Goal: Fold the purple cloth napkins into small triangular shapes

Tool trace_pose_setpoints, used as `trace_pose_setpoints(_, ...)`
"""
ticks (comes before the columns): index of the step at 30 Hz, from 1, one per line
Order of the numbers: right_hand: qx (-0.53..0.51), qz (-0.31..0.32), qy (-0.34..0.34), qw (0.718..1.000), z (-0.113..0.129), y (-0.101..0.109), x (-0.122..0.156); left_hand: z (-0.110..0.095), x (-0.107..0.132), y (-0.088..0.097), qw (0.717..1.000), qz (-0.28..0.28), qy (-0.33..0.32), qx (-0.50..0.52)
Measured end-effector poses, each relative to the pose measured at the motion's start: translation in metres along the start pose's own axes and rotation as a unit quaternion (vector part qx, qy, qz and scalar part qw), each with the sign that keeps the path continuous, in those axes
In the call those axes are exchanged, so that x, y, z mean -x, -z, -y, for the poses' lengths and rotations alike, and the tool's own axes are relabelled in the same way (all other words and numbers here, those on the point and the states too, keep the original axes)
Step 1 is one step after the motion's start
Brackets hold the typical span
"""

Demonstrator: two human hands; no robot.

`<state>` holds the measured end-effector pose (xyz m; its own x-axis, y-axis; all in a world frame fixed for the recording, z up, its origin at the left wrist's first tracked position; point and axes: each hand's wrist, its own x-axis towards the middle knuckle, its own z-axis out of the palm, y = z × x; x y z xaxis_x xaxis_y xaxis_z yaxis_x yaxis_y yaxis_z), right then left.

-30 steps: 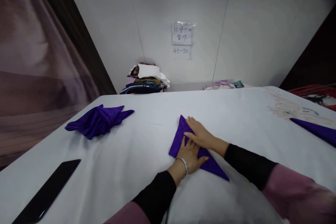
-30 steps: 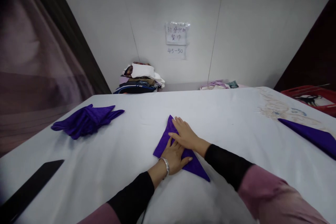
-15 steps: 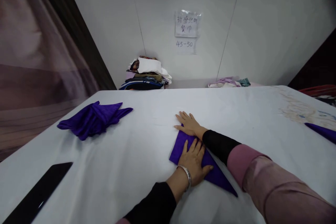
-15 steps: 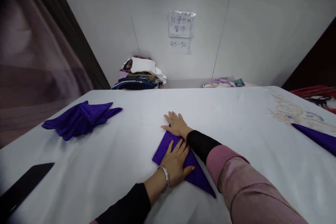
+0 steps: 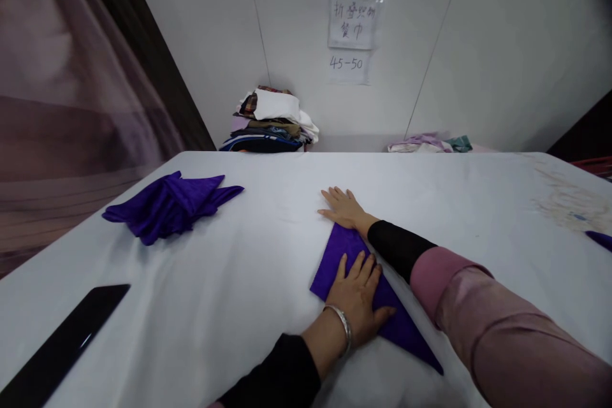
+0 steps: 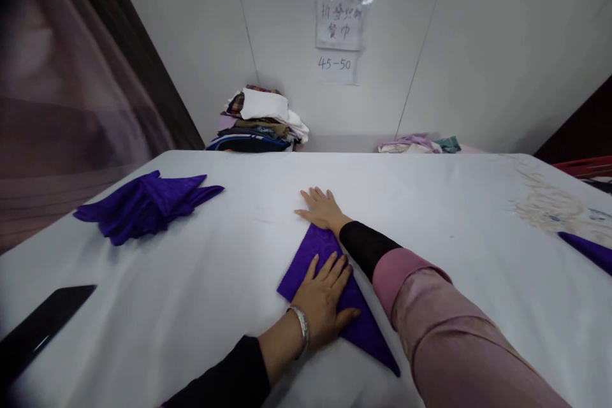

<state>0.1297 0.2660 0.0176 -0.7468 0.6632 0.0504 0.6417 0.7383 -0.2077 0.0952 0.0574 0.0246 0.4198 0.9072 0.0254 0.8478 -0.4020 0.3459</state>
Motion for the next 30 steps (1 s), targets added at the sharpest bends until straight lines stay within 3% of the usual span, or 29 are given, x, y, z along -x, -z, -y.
trace_pose_setpoints(14, -0.009, 0.009, -0.023, 1.000, -0.024, -0.006, -0.040, -0.003, 0.001, 0.006, 1.000, 0.024, 0.008, 0.011)
trace_pose_setpoints(18, -0.073, -0.003, -0.042, 0.996, -0.027, -0.006, -0.046, -0.003, 0.002, 0.008, 0.999, 0.029, 0.009, 0.013)
trace_pose_setpoints(22, -0.131, -0.011, -0.066, 0.989, -0.030, 0.007, -0.046, -0.003, 0.002, 0.008, 1.000, 0.027, 0.007, 0.012)
trace_pose_setpoints(26, -0.178, -0.033, -0.092, 0.979, -0.028, 0.029, -0.014, 0.000, 0.000, 0.003, 1.000, 0.023, 0.007, 0.000)
trace_pose_setpoints(30, -0.235, -0.053, -0.106, 0.965, -0.003, 0.038, 0.064, 0.002, -0.003, -0.002, 1.000, 0.027, 0.005, -0.015)
